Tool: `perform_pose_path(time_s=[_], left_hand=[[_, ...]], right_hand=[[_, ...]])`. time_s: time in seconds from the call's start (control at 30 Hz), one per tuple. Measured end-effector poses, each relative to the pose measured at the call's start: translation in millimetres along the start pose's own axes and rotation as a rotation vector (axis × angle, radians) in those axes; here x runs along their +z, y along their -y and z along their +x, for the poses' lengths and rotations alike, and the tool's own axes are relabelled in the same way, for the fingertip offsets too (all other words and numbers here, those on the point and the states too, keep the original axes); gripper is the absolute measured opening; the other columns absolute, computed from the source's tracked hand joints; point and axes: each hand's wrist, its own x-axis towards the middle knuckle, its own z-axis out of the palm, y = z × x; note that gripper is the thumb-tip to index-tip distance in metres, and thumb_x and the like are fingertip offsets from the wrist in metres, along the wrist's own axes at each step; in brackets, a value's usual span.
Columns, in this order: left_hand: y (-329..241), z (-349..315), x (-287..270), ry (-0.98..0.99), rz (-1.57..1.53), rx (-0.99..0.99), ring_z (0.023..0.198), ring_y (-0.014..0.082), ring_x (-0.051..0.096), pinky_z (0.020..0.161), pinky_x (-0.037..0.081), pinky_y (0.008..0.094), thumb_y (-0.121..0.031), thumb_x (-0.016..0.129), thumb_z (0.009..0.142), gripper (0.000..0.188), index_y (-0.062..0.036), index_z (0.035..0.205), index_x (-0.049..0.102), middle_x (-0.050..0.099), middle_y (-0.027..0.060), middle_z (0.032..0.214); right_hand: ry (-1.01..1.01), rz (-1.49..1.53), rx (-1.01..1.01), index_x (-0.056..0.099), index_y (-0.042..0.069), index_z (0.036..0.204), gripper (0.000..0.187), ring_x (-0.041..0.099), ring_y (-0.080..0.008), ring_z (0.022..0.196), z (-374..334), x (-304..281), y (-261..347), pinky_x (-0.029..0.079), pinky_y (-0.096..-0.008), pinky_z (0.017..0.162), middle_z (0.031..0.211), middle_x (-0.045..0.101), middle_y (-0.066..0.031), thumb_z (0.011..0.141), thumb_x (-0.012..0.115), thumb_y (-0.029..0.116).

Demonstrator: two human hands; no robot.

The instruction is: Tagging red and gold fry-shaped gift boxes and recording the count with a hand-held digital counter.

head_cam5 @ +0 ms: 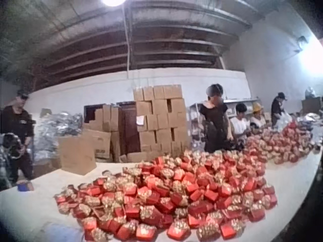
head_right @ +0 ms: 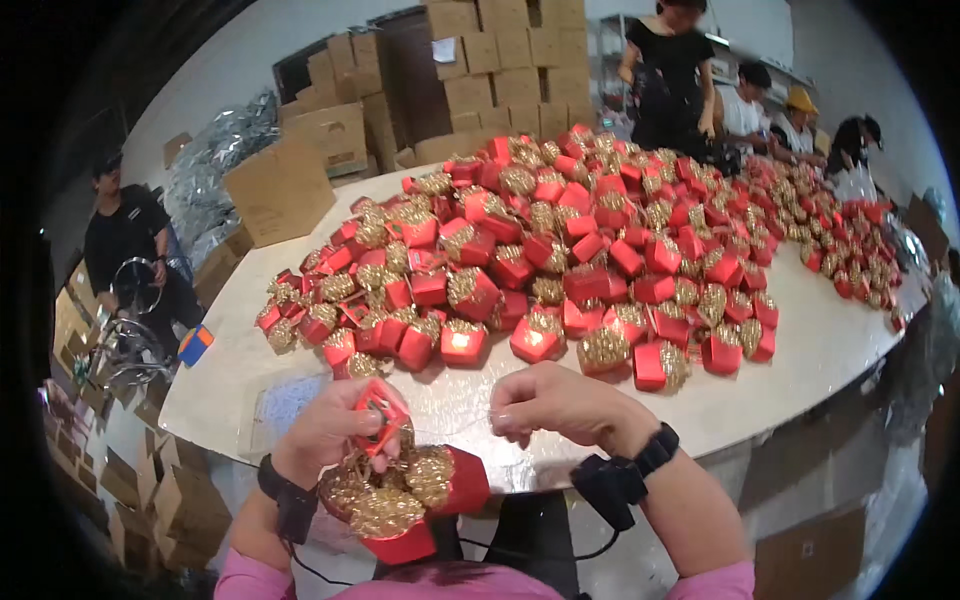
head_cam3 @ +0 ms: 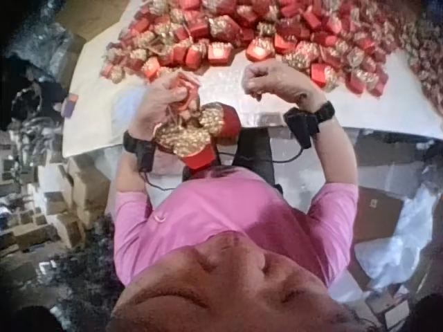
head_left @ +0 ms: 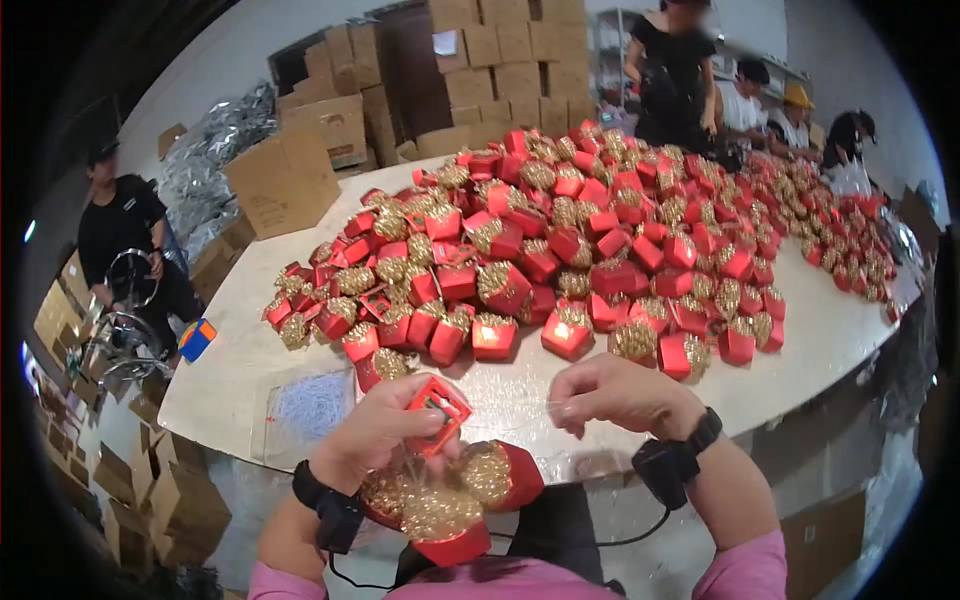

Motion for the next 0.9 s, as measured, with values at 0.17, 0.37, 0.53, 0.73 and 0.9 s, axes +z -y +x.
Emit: perform_pose_path(time_s=[0.17, 0.37, 0.53, 0.73, 0.9], left_hand=[[0, 26, 1, 0.024, 0.152, 0.002, 0.062, 0.0136, 0.058, 0.054, 0.048, 0.0241, -0.012, 0.053, 0.084, 0.022, 0.0003, 0.102, 0.049, 0.059, 0.0093, 0.075], [14, 62, -21, 0.068, 0.301, 0.203, 0.078, 0.0117, 0.057, 0.065, 0.048, 0.024, -0.009, 0.05, 0.085, 0.022, 0.0004, 0.104, 0.05, 0.059, 0.0058, 0.087], [29, 73, -38, -0.122, 0.19, 0.3, 0.091, 0.0118, 0.054, 0.077, 0.045, 0.0252, -0.007, 0.055, 0.08, 0.025, 0.0002, 0.104, 0.05, 0.054, 0.0063, 0.1], [-8, 48, -22, -0.5, 0.413, 0.484, 0.076, 0.0146, 0.057, 0.065, 0.047, 0.0272, -0.027, 0.046, 0.087, 0.031, 0.0001, 0.099, 0.051, 0.057, 0.0128, 0.091], [-64, 38, -2, 0.114, -0.374, 0.106, 0.078, 0.0187, 0.058, 0.069, 0.049, 0.0296, -0.045, 0.031, 0.09, 0.053, 0.0024, 0.104, 0.05, 0.058, 0.0152, 0.091]], right_hand=[[-0.212, 0.187, -0.275, 0.054, 0.002, 0.076, 0.014, 0.055, -0.0138, 0.064, -27, -5, 44, 0.045, -0.0255, 0.058, 0.072, 0.057, -0.0075, 0.079, 0.06, 0.014], [-0.279, 0.166, -0.452, 0.05, 0.001, 0.083, 0.011, 0.058, -0.0149, 0.066, -10, 16, 103, 0.047, -0.0241, 0.059, 0.079, 0.058, -0.0088, 0.085, 0.053, 0.012], [-0.287, 0.099, -0.413, 0.049, 0.002, 0.084, 0.008, 0.059, -0.0164, 0.07, 40, 29, 138, 0.047, -0.0251, 0.059, 0.08, 0.058, -0.009, 0.085, 0.05, 0.01], [-0.306, 0.059, -0.373, 0.05, 0.001, 0.085, 0.005, 0.059, -0.019, 0.078, 95, 27, 151, 0.047, -0.0281, 0.065, 0.082, 0.058, -0.0112, 0.084, 0.049, 0.007], [-0.234, -0.125, -0.403, 0.051, 0.002, 0.08, 0.007, 0.059, -0.0151, 0.071, 83, 65, 158, 0.046, -0.0246, 0.063, 0.075, 0.057, -0.0075, 0.085, 0.05, 0.008]])
